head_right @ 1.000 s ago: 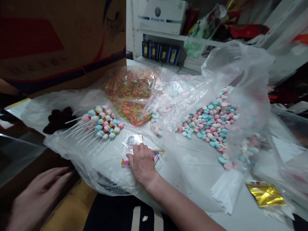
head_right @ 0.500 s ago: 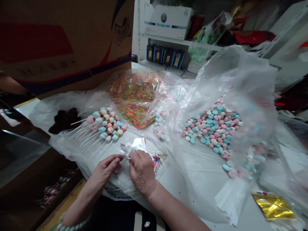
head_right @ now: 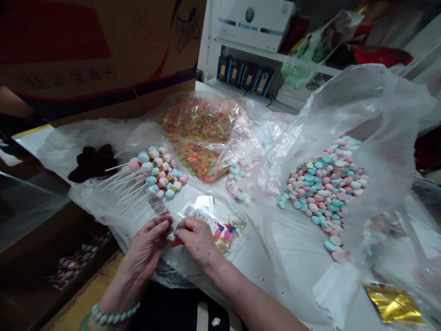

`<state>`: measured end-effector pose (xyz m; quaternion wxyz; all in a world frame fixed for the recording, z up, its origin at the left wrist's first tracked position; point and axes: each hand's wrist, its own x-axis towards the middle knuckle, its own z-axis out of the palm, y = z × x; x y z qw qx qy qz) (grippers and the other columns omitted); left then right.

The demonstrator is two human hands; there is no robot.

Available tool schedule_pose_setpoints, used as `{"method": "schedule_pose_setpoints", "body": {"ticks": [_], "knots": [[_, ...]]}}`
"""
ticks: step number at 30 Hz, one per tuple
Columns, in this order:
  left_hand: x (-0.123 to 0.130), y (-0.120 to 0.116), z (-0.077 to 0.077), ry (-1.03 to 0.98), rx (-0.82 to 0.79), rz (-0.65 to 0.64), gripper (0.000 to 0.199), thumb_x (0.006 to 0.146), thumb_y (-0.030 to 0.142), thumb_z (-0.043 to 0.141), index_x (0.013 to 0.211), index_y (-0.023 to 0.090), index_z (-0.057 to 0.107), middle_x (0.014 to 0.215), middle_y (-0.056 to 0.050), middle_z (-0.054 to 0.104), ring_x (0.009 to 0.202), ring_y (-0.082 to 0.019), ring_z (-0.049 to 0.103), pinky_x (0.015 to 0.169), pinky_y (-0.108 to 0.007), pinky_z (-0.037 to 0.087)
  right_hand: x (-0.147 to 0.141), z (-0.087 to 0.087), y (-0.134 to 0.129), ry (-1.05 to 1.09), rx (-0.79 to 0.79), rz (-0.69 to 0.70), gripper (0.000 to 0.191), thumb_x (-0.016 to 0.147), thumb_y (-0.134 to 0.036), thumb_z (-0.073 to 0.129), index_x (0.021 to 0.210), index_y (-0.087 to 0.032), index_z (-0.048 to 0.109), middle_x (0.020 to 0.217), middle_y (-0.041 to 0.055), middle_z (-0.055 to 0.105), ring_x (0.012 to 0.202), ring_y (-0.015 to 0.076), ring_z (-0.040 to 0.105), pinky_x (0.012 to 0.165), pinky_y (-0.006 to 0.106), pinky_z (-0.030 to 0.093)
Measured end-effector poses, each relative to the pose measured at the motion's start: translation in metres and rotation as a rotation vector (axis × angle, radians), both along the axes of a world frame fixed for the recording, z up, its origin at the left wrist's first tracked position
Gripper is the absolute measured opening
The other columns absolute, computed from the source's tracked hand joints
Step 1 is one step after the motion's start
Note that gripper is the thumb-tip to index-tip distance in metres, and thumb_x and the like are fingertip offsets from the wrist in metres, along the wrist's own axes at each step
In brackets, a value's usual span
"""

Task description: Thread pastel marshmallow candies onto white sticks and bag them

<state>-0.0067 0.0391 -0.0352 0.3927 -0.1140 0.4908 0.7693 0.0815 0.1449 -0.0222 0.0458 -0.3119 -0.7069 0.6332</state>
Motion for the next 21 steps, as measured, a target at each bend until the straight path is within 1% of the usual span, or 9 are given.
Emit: {"method": "schedule_pose_setpoints", "body": {"ticks": [3, 5, 6, 10, 13, 15, 17, 19, 21], "knots": [[-0.005, -0.009, -0.009, -0.050, -0.029, -0.156, 0.041, 0.049, 0.029, 0.091, 0.082, 0.010, 0.076, 0.074, -0.006, 0.070, 0.060, -0.011, 0.059, 0.056, -0.020, 0.048, -0.004, -0.007, 0.002, -0.089, -0.055, 0.131, 0.012, 0.069, -0.019, 0.058, 0.057, -0.019, 0.058, 0.055, -0.0048, 0.053, 0.060, 0.0112, 0.049, 0.059, 0.023, 0.039], [-0.006, -0.012, -0.014, -0.039, -0.047, -0.167, 0.038, 0.051, 0.032, 0.090, 0.077, 0.009, 0.075, 0.066, -0.005, 0.068, 0.057, -0.011, 0.058, 0.054, -0.021, 0.048, -0.008, -0.012, 0.001, -0.096, -0.073, 0.155, 0.010, 0.067, -0.022, 0.062, 0.058, -0.019, 0.058, 0.054, -0.0057, 0.052, 0.058, 0.0108, 0.048, 0.058, 0.022, 0.038], [-0.006, -0.013, -0.016, -0.028, -0.053, -0.119, 0.035, 0.050, 0.032, 0.090, 0.072, 0.009, 0.073, 0.063, -0.003, 0.066, 0.056, -0.011, 0.057, 0.053, -0.021, 0.048, -0.010, -0.014, -0.002, -0.078, -0.087, 0.130, 0.008, 0.064, -0.022, 0.065, 0.061, -0.019, 0.058, 0.055, -0.0065, 0.051, 0.057, 0.0105, 0.048, 0.056, 0.022, 0.038], [-0.005, -0.010, -0.021, -0.037, -0.036, 0.162, 0.033, 0.041, 0.023, 0.091, 0.059, 0.012, 0.066, 0.056, 0.000, 0.063, 0.054, -0.010, 0.056, 0.053, -0.020, 0.048, -0.024, -0.015, -0.019, -0.003, -0.179, -0.038, 0.017, 0.054, -0.017, 0.068, 0.066, -0.020, 0.056, 0.053, -0.0091, 0.050, 0.052, 0.0101, 0.046, 0.050, 0.021, 0.038], [-0.011, -0.013, -0.020, -0.083, -0.002, 0.237, 0.031, 0.043, 0.021, 0.091, 0.060, 0.011, 0.067, 0.059, -0.001, 0.065, 0.057, -0.010, 0.058, 0.054, -0.019, 0.050, -0.033, -0.008, -0.025, -0.022, -0.144, -0.116, 0.008, 0.059, -0.017, 0.063, 0.059, -0.020, 0.056, 0.051, -0.0071, 0.051, 0.053, 0.0104, 0.047, 0.052, 0.021, 0.039], [-0.018, -0.019, -0.019, -0.109, 0.004, 0.233, 0.026, 0.051, 0.021, 0.088, 0.066, 0.011, 0.070, 0.063, -0.002, 0.067, 0.059, -0.010, 0.059, 0.054, -0.019, 0.051, -0.037, -0.001, -0.022, -0.074, -0.077, -0.106, 0.008, 0.062, -0.016, 0.060, 0.056, -0.020, 0.057, 0.051, -0.0061, 0.052, 0.054, 0.0105, 0.048, 0.054, 0.021, 0.039], [-0.024, -0.026, -0.018, -0.121, -0.004, 0.241, 0.021, 0.058, 0.019, 0.085, 0.072, 0.011, 0.071, 0.066, -0.003, 0.069, 0.059, -0.011, 0.060, 0.053, -0.020, 0.051, -0.037, 0.006, -0.017, -0.127, -0.037, -0.036, 0.010, 0.064, -0.015, 0.058, 0.055, -0.020, 0.058, 0.051, -0.0056, 0.052, 0.054, 0.0106, 0.048, 0.055, 0.021, 0.039], [-0.029, -0.030, -0.018, -0.126, -0.018, 0.291, 0.018, 0.060, 0.015, 0.083, 0.071, 0.011, 0.070, 0.065, -0.002, 0.068, 0.058, -0.010, 0.060, 0.053, -0.019, 0.050, -0.037, 0.009, -0.017, -0.147, -0.040, 0.044, 0.011, 0.067, -0.017, 0.056, 0.056, -0.020, 0.057, 0.051, -0.0051, 0.053, 0.054, 0.0109, 0.048, 0.055, 0.022, 0.039], [-0.030, -0.031, -0.017, -0.124, -0.025, 0.343, 0.018, 0.058, 0.013, 0.082, 0.066, 0.011, 0.067, 0.061, -0.001, 0.066, 0.055, -0.009, 0.058, 0.052, -0.018, 0.049, -0.036, 0.007, -0.022, -0.111, -0.039, 0.071, 0.010, 0.069, -0.021, 0.056, 0.059, -0.020, 0.057, 0.054, -0.0049, 0.053, 0.056, 0.0113, 0.048, 0.056, 0.022, 0.039]]}}
